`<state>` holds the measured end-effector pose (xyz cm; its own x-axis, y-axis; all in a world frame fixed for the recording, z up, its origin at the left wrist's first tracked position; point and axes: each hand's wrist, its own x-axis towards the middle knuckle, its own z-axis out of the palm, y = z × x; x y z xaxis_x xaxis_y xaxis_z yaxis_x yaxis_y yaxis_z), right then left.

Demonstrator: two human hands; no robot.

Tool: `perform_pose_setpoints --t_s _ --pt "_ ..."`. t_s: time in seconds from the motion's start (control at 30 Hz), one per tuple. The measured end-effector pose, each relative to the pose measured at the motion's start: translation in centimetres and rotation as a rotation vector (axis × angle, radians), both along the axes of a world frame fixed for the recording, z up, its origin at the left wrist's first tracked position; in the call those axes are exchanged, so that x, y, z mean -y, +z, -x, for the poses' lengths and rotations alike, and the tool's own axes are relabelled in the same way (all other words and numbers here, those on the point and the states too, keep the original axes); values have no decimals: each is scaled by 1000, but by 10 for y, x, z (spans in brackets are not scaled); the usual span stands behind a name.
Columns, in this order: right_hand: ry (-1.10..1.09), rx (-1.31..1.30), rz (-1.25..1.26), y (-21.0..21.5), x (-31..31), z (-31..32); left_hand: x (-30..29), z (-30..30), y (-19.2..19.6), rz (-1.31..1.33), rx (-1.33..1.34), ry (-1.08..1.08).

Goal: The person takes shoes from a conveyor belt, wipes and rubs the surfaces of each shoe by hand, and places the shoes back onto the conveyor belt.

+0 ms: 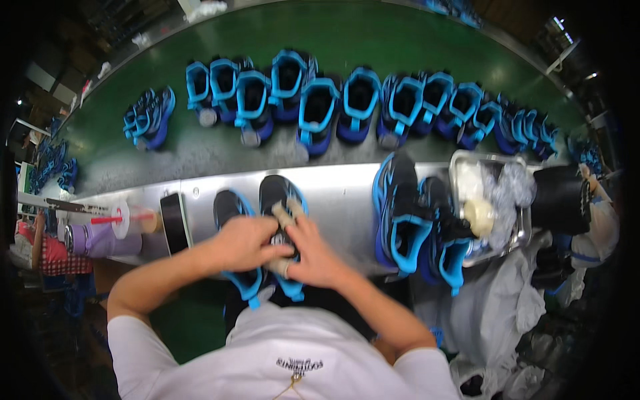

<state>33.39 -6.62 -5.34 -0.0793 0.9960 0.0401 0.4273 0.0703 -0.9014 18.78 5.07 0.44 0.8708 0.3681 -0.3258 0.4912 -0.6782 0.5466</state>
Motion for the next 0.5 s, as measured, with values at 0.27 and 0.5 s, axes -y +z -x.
perform_pose_setpoints --t_s 0.27,0.5 --pt "42 -62 4 -3 -6 -9 -14 -11 -3 -5 61 -136" --pt "117 -45 82 -2 -7 -13 -29 -18 2 103 18 -308"
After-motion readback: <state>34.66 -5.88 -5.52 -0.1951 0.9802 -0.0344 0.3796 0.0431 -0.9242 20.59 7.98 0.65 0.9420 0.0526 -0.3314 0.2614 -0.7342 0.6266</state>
